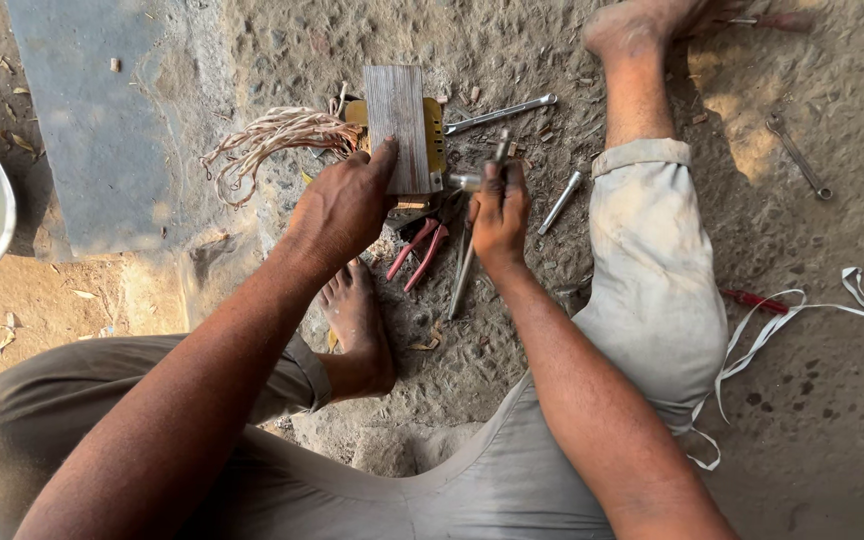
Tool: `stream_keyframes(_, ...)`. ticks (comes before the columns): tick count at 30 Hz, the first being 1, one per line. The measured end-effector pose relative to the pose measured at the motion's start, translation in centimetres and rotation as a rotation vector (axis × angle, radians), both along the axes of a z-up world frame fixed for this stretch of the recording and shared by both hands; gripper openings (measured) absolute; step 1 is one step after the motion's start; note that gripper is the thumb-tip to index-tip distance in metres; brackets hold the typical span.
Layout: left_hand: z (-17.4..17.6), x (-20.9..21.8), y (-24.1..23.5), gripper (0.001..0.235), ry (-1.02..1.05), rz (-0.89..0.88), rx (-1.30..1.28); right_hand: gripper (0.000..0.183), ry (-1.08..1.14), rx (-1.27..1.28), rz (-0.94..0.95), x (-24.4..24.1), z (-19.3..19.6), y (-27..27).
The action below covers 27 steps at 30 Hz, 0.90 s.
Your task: The person sits on the ground and repairs a small electronic device using pliers, a screwdriver, and a wrench. They remove and reattach metal plates and wires, adjusting components within the device casing.
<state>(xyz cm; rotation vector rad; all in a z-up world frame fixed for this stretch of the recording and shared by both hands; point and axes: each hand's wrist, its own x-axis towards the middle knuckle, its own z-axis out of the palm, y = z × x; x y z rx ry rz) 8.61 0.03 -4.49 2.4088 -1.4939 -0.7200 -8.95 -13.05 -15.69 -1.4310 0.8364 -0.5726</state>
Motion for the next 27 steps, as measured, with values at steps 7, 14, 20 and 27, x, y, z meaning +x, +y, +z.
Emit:
stream_keyframes(7, 0.2, -0.3, -0.1, 0.054, -0.028, 0.034, 0.015, 0.037, 0.372, 0.432, 0.134, 1.9, 3.6, -1.7)
stream_keyframes(14, -0.4, -0.3, -0.1, 0.059, -0.018, 0.093, -0.012, 0.029, 0.248, 0.626, 0.143, 1.5, 3.5, -0.9)
stream_keyframes(20, -1.1, -0.3, -0.6, 0.043, -0.051, 0.035, 0.130, 0.026, 0.178, 0.025, 0.373, -0.2, -1.1, -1.2)
stream_keyframes(27, -0.5, -0.3, -0.8, 0.056, -0.077, 0.039, 0.181, 0.029, 0.045, 0.500, 0.523, -0.9, 0.9, -3.8)
